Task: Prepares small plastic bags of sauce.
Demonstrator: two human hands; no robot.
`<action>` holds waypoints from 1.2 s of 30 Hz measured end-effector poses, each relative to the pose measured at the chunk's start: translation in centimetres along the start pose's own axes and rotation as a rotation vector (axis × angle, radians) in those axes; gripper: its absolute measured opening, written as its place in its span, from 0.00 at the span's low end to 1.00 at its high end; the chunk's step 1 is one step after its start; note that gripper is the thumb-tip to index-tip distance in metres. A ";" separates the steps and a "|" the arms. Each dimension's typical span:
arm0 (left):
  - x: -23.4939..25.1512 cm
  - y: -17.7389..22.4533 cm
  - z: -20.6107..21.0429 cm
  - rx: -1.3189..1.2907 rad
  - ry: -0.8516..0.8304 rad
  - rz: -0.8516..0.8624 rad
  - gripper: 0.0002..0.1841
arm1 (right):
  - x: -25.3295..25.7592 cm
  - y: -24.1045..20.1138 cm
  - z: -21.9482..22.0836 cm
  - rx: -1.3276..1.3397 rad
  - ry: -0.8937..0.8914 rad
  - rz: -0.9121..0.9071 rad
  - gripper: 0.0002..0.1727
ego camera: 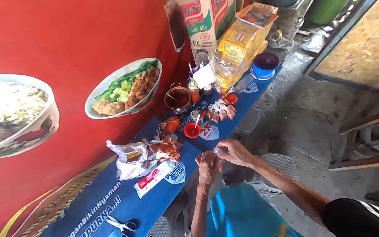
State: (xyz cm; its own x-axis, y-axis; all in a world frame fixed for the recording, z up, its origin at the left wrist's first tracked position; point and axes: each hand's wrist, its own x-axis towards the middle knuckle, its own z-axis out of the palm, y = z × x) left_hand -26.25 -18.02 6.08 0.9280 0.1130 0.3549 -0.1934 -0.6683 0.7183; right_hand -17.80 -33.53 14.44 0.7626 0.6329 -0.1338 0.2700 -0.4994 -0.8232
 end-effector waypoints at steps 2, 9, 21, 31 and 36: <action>0.3 0.2 0.1 0.028 0.025 0.008 0.08 | 0.0 -0.6 -1.1 -0.022 -0.030 0.018 0.13; 0.9 0.6 0.3 0.060 0.048 -0.021 0.07 | -0.3 -1.5 -2.8 -0.159 -0.122 0.095 0.14; 0.8 0.8 1.2 0.117 0.013 -0.068 0.07 | 0.4 -0.7 -3.5 -0.242 -0.208 0.136 0.15; 1.7 1.3 0.8 0.121 0.038 -0.165 0.09 | 1.3 0.3 -2.5 -0.213 -0.117 0.067 0.22; 2.0 1.4 0.7 0.141 0.069 -0.157 0.09 | 1.9 -0.5 -2.7 -0.212 -0.104 0.092 0.17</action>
State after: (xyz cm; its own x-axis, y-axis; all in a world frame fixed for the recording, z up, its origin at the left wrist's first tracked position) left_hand -24.46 -19.23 7.35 0.9185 0.2705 0.2885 0.0030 -0.7342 0.6789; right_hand -14.88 -33.72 16.06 0.7283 0.6306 -0.2681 0.3277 -0.6641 -0.6720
